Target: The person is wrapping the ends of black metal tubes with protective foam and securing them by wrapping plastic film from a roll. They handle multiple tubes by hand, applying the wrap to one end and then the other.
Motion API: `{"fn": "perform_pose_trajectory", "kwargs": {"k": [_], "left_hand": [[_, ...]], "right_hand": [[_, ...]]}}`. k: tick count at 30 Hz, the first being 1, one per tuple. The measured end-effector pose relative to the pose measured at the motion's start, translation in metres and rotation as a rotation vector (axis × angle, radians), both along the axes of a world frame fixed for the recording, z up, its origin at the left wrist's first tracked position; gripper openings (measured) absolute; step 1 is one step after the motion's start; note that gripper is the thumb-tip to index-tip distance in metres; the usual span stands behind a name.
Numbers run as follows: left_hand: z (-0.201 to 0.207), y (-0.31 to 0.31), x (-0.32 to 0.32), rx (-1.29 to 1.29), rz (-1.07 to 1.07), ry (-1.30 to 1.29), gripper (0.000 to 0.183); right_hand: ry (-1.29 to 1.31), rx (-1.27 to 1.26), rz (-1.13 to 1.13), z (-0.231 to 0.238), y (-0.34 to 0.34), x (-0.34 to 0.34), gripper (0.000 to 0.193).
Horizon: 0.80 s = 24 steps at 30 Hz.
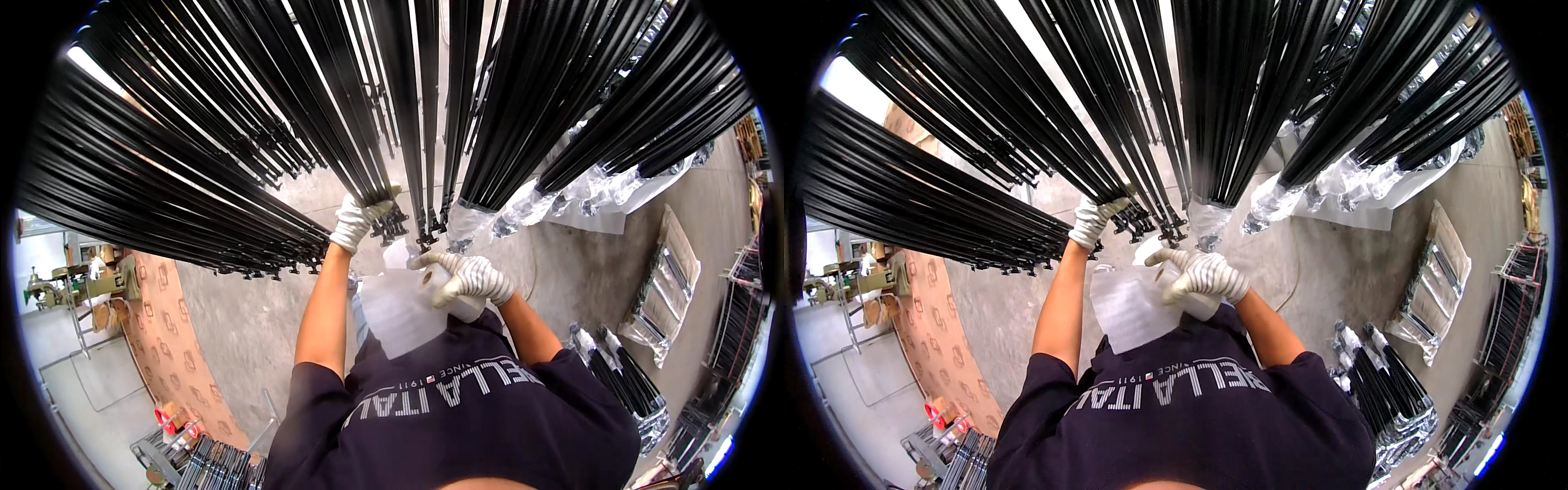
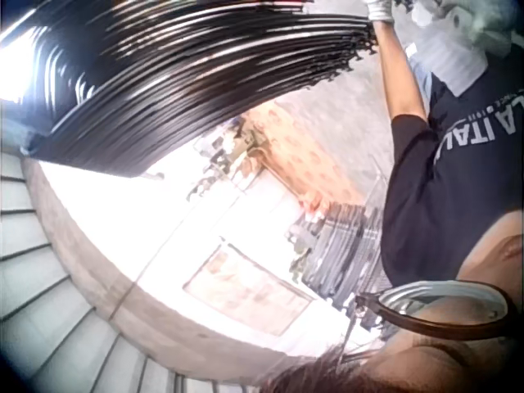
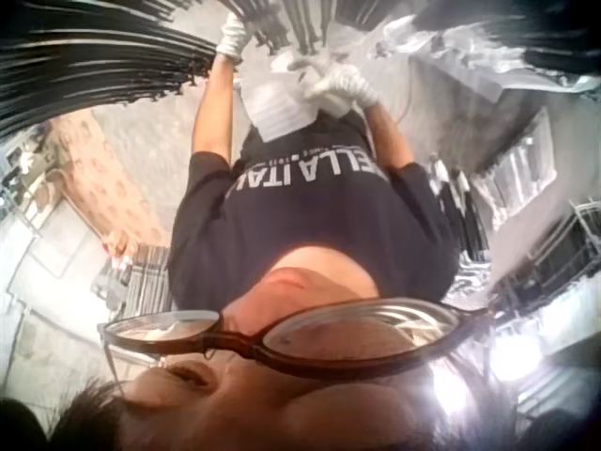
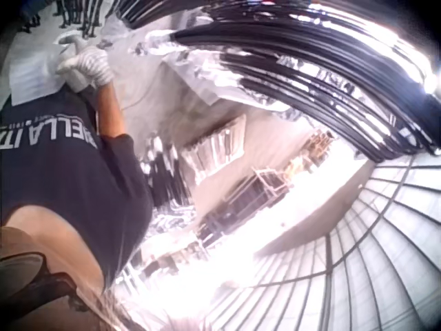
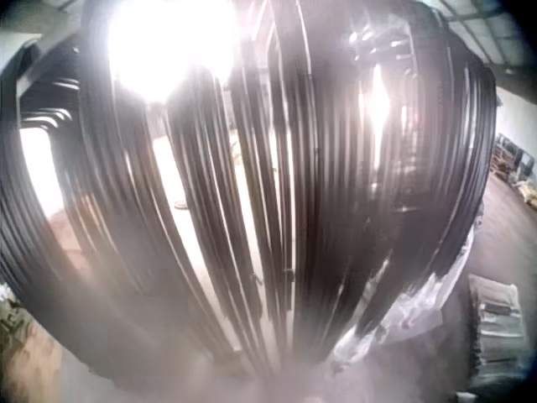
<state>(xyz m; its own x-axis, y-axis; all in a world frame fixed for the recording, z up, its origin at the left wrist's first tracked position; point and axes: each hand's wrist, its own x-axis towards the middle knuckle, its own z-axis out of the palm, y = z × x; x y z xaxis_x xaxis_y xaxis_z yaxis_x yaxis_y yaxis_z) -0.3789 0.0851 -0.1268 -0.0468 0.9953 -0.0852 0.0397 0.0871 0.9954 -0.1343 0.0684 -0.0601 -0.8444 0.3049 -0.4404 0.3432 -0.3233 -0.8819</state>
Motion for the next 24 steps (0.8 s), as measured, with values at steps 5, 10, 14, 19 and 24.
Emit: {"fn": "perform_pose_trajectory", "kwargs": {"k": [5, 10, 14, 19, 24], "left_hand": [[-0.006, 0.002, -0.005, -0.125, -0.06, -0.123, 0.025], [-0.005, -0.005, -0.012, -0.202, -0.154, -0.349, 0.035], [0.003, -0.016, -0.018, -0.191, -0.183, -0.356, 0.037], [-0.001, -0.064, -0.036, -0.191, 0.0, -0.325, 0.068], [-0.002, -0.142, -0.011, -0.264, 0.088, 0.084, 0.054]], "right_hand": [[-0.238, 0.242, 0.075, -0.02, 0.005, -0.012, 0.073], [-0.301, 0.305, 0.057, -0.033, 0.002, -0.026, 0.077], [-0.345, 0.318, 0.006, -0.029, -0.007, -0.037, 0.067], [-0.437, 0.532, -0.046, -0.026, -0.022, -0.037, 0.066], [-0.434, 0.596, -0.068, -0.031, -0.049, -0.037, 0.071]]}}
